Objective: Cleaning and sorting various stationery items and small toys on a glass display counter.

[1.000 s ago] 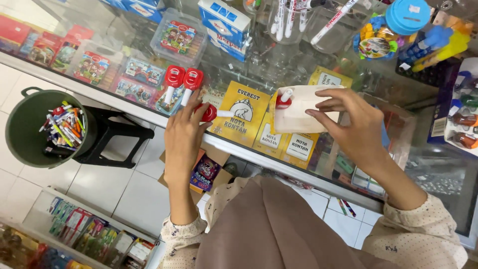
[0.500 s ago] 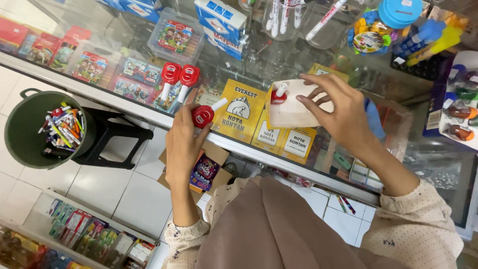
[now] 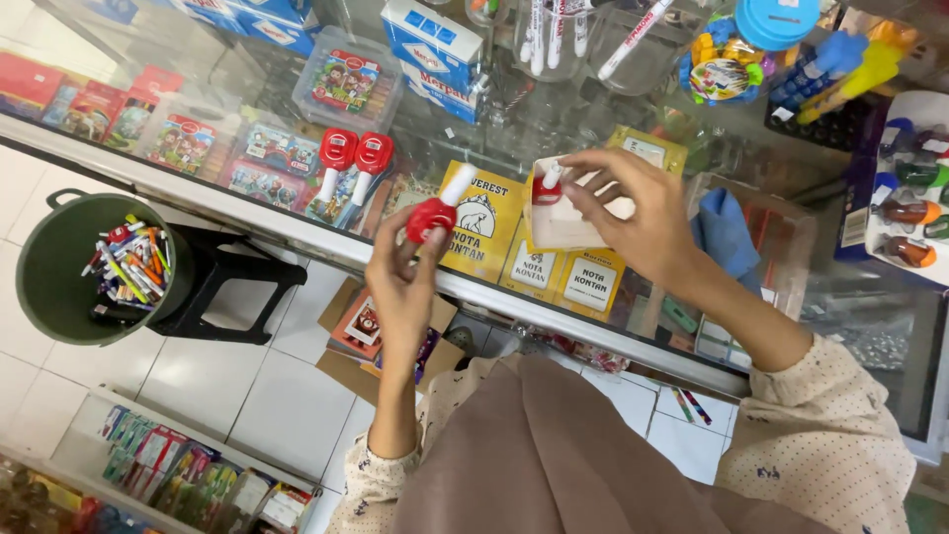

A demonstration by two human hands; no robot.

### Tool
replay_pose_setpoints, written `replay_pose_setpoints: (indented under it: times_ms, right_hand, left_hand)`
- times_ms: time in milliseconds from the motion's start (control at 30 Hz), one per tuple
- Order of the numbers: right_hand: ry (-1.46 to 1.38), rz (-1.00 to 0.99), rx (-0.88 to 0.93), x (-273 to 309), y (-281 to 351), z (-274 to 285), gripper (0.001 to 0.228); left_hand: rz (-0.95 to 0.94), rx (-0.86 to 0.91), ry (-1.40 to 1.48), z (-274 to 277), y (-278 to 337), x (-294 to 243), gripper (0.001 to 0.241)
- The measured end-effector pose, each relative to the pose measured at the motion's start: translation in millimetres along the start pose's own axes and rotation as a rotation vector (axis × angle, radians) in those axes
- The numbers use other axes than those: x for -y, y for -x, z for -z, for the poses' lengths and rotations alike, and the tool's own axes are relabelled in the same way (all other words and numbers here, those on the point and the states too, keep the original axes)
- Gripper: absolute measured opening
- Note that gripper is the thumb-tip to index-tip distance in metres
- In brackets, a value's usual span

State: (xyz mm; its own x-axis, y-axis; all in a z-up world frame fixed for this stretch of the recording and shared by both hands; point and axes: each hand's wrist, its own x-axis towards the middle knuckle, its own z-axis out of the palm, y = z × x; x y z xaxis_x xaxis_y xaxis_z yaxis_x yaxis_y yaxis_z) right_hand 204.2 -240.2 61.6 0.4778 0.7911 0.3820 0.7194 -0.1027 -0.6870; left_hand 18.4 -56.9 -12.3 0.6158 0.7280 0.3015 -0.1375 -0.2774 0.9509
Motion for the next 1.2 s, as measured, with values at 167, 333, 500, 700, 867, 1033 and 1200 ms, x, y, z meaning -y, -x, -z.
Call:
replay_pose_setpoints:
  times_ms: [167, 333, 500, 700, 867, 1033, 1200]
  right_hand:
    - [-0.613, -0.261, 0.177, 18.5, 12.4, 5.8, 0.040]
    - [-0.714, -0.407, 0.071, 9.9, 16.7, 3.7, 0.033]
    - [-0.661, -0.398, 0.013, -4.4, 19.1, 6.8, 0.032]
    - [-0.391, -0.239, -0.117, -3.2, 12.2, 22.7, 0.031]
    - [-0.138, -0.166, -0.085, -3.4, 7.9, 2.1, 0.026]
    - [-0.069, -0.133, -0.065, -16.9, 9.6, -17.1, 0.029]
    - [-0.012, -0.092, -0.074, -20.4, 10.7, -25.9, 0.029]
  left_hand:
    - [-0.375, -0.017, -0.077, -34.8, 24.4, -11.6, 0.028]
    - [-0.900, 0.090, -0.302, -43.6, 17.4, -4.6, 0.021]
    - [-1.007, 0.196, -0.324, -52.7, 13.2, 8.0, 0.024]
    - [-0.601, 0.245, -0.205, -56.7, -4.5, 1.2, 0.100]
    - [-0.266, 0.482, -0.177, -59.8, -26.9, 23.7, 0.136]
    - [-0.142, 0.643, -0.187, -62.8, -32.1, 34.2, 0.116]
    - [-0.169, 0.638, -0.172, -61.5, -29.9, 36.2, 0.105]
